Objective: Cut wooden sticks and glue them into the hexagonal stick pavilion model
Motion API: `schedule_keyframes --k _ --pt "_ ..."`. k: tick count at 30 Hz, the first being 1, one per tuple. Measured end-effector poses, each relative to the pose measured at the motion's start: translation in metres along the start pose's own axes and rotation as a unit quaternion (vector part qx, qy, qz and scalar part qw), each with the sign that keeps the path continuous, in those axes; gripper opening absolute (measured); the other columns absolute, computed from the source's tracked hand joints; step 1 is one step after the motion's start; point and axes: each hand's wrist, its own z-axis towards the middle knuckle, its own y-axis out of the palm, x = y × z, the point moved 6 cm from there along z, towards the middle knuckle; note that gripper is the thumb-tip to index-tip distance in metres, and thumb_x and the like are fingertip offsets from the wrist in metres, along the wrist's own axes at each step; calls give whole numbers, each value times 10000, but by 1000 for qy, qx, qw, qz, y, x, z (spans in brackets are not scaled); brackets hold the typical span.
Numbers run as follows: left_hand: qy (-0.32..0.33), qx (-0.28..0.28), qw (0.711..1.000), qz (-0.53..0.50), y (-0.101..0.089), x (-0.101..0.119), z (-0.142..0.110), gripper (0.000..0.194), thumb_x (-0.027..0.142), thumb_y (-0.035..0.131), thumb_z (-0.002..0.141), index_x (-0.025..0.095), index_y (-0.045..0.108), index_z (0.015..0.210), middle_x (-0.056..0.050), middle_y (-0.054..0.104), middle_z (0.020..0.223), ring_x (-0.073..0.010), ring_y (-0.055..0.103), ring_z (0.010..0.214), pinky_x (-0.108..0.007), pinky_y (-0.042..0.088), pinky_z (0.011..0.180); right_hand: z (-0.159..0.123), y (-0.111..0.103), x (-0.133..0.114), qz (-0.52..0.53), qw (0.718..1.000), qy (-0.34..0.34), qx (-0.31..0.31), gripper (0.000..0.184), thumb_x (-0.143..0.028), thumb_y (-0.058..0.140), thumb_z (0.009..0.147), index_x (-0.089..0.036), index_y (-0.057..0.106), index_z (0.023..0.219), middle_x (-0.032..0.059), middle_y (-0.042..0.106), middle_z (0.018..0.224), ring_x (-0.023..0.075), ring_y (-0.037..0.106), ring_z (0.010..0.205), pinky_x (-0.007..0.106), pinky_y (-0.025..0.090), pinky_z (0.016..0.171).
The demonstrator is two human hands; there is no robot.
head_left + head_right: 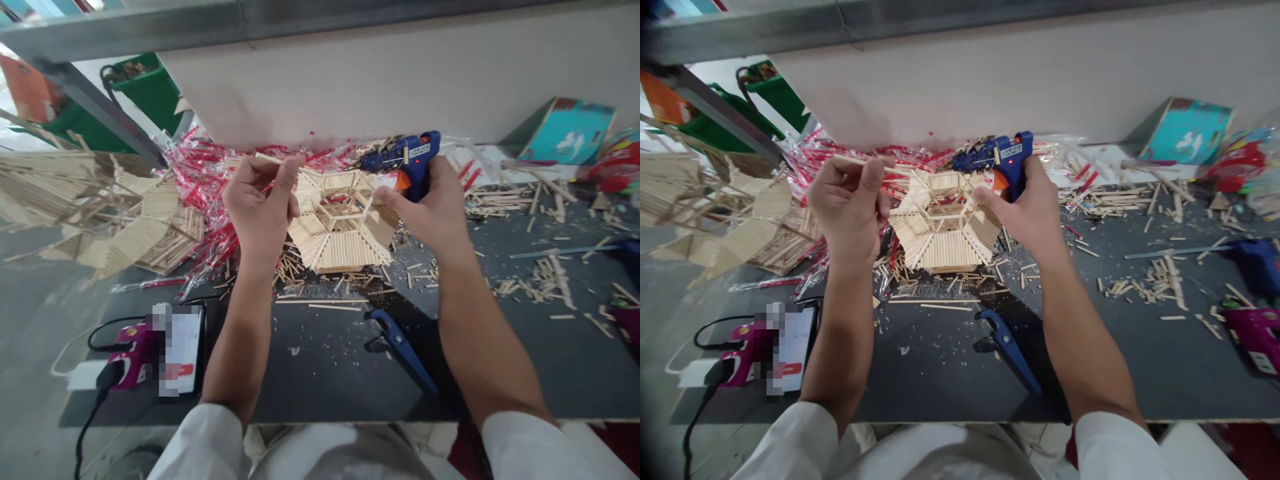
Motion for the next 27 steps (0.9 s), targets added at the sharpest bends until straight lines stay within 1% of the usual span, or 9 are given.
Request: schedule_keyframes --k 2,4,6,8,11,16,20,27 --pt "50 -23 998 37 1 3 -1 313 498 833 915 240 656 905 50 775 872 -3 474 440 -267 255 364 0 -1 -1 4 1000 3 9 600 -652 835 770 -233 635 1150 77 722 1060 297 695 953 497 603 835" --pt "105 -34 989 100 2 11 -4 218 413 840 928 249 701 962 58 768 874 -10 494 494 -266 342 422 -1 -4 -4 -1 1000 5 15 545 -613 824 793 -234 634 1135 77 721 1050 295 696 953 492 603 837" --pt "146 -59 970 184 5 20 -8 100 312 825 942 256 756 988 44 776 891 -44 568 588 -280 451 528 -2 -7 -9 -10 1000 2 17 491 -580 787 834 -234 629 1145 87 719 1064 301 697 979 492 600 851" --pt "176 -91 946 255 9 29 -12 34 258 790 954 262 797 988 15 795 933 -94 663 723 -301 530 653 -4 -11 -14 -12 1000 -9 16 456 -560 726 885 -237 619 1188 95 719 1098 303 696 1012 486 595 870" --pt "185 -136 918 322 13 36 -15 102 246 722 991 271 819 1011 -17 804 979 -153 729 890 -326 567 777 -5 -13 -21 -16 1000 -18 4 429 -549 637 942 -245 600 1242 102 718 1126 292 692 1020 463 588 872" --pt "200 -161 889 379 15 33 -15 131 269 692 1010 271 823 1017 -30 800 977 -179 728 932 -327 564 788 -6 -15 -27 -52 998 -5 -21 387 -554 604 955 -251 624 1196 101 707 1048 282 671 945 438 562 834" --pt "195 -169 883 393 14 27 -13 142 287 681 1018 268 822 1013 -39 799 979 -192 723 953 -331 567 793 -6 -16 -25 -80 996 7 -29 345 -537 615 954 -255 639 1152 86 680 953 282 654 909 426 531 799" --pt "181 -174 882 398 14 24 -13 154 305 668 1025 270 819 1021 -40 796 992 -194 711 961 -346 571 839 -5 -16 -23 -88 996 -3 -30 325 -541 591 978 -263 637 1138 86 663 937 292 643 898 433 504 791"
